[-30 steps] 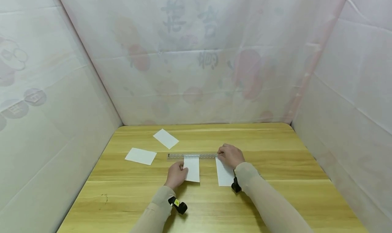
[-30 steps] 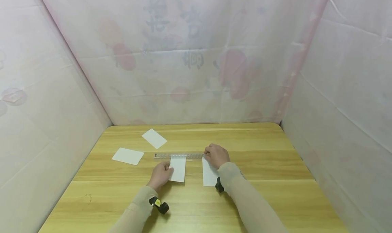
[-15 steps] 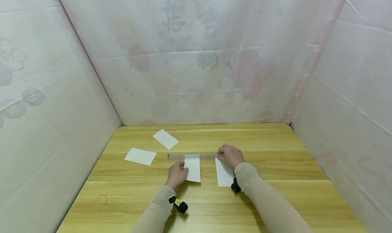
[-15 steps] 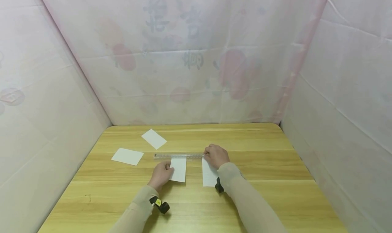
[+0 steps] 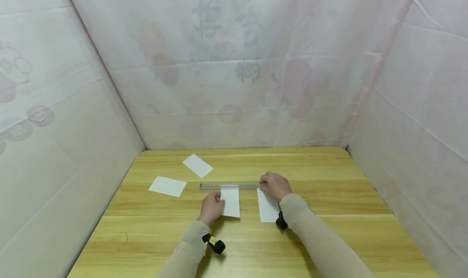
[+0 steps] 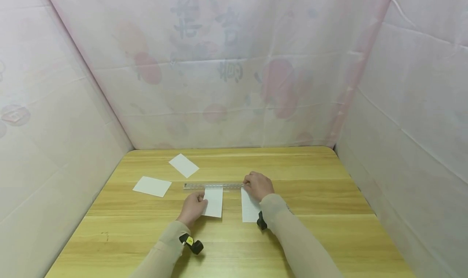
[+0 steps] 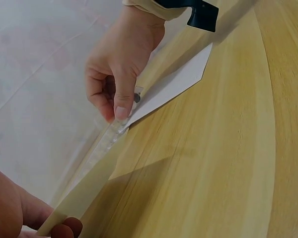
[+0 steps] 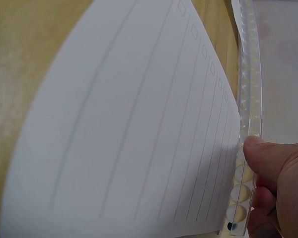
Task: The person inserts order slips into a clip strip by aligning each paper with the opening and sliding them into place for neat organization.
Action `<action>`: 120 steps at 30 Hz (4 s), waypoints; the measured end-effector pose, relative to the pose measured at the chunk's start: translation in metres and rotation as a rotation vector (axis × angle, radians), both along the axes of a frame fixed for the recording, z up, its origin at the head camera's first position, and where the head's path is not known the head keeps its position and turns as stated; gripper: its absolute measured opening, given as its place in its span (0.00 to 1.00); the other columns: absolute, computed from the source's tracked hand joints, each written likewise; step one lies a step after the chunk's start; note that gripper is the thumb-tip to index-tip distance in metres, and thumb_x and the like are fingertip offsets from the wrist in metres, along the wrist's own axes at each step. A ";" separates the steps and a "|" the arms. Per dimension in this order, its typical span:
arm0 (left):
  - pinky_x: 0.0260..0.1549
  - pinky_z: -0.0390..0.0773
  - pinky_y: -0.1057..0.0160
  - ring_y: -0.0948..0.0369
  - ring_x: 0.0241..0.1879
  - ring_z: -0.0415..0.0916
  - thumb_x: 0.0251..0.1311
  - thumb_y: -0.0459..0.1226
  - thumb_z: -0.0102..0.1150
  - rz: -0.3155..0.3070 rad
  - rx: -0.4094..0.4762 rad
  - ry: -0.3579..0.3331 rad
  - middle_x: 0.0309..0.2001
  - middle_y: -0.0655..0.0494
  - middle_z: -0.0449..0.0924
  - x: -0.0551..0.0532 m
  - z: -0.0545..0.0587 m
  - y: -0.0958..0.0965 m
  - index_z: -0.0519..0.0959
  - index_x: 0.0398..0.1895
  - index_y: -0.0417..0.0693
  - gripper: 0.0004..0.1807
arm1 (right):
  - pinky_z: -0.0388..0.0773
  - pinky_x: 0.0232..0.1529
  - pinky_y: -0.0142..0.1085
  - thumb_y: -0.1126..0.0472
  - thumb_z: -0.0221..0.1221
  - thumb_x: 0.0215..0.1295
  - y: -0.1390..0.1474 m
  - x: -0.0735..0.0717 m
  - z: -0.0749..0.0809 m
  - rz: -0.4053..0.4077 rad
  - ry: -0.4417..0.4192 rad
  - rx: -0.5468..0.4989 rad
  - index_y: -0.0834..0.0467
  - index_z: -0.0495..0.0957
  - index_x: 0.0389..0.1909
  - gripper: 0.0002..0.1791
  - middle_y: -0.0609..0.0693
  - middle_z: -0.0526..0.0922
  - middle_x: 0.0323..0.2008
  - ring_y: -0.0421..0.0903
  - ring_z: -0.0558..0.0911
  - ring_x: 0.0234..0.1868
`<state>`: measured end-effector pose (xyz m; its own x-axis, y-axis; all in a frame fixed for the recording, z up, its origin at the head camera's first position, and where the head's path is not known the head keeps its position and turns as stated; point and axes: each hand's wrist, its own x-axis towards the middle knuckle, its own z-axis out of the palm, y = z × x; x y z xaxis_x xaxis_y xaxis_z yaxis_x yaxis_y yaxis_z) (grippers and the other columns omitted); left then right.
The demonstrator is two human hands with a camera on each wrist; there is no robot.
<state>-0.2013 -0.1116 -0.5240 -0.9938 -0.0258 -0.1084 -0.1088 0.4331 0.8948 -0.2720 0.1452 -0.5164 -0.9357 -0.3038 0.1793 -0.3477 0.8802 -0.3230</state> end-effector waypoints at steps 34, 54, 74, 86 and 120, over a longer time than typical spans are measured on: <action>0.30 0.69 0.61 0.59 0.26 0.64 0.65 0.31 0.52 0.010 0.072 -0.058 0.33 0.50 0.72 -0.001 0.001 0.006 0.69 0.62 0.28 0.23 | 0.77 0.44 0.43 0.55 0.66 0.60 0.000 -0.002 0.000 0.008 -0.009 0.006 0.46 0.85 0.35 0.04 0.40 0.79 0.34 0.42 0.79 0.38; 0.28 0.69 0.62 0.60 0.27 0.66 0.65 0.29 0.52 0.015 0.084 -0.039 0.33 0.51 0.73 -0.002 0.000 0.011 0.69 0.61 0.27 0.22 | 0.78 0.42 0.43 0.55 0.66 0.59 0.001 -0.003 -0.002 0.012 0.007 0.001 0.47 0.85 0.35 0.04 0.40 0.79 0.34 0.43 0.79 0.37; 0.30 0.71 0.63 0.59 0.30 0.68 0.64 0.30 0.53 0.022 0.106 -0.049 0.38 0.49 0.75 -0.003 0.000 0.017 0.70 0.61 0.28 0.23 | 0.77 0.42 0.43 0.55 0.66 0.60 0.000 -0.002 -0.002 0.001 -0.011 0.004 0.46 0.85 0.35 0.03 0.39 0.78 0.33 0.42 0.79 0.37; 0.32 0.71 0.61 0.58 0.32 0.68 0.64 0.30 0.53 0.008 0.100 -0.051 0.36 0.50 0.75 -0.002 0.001 0.021 0.70 0.62 0.28 0.23 | 0.77 0.44 0.44 0.55 0.66 0.60 0.000 -0.001 0.002 0.002 -0.023 0.000 0.47 0.85 0.36 0.04 0.40 0.79 0.34 0.43 0.79 0.38; 0.33 0.70 0.61 0.57 0.35 0.68 0.64 0.30 0.53 -0.001 0.119 -0.056 0.39 0.50 0.74 -0.005 0.001 0.028 0.68 0.62 0.28 0.24 | 0.77 0.45 0.43 0.56 0.65 0.60 0.000 -0.002 0.000 -0.006 -0.021 -0.002 0.47 0.85 0.35 0.04 0.39 0.79 0.34 0.43 0.79 0.39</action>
<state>-0.2058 -0.0835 -0.5230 -0.9861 -0.0082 -0.1660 -0.1596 0.3245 0.9323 -0.2738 0.1448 -0.5160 -0.9410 -0.2981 0.1600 -0.3357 0.8815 -0.3319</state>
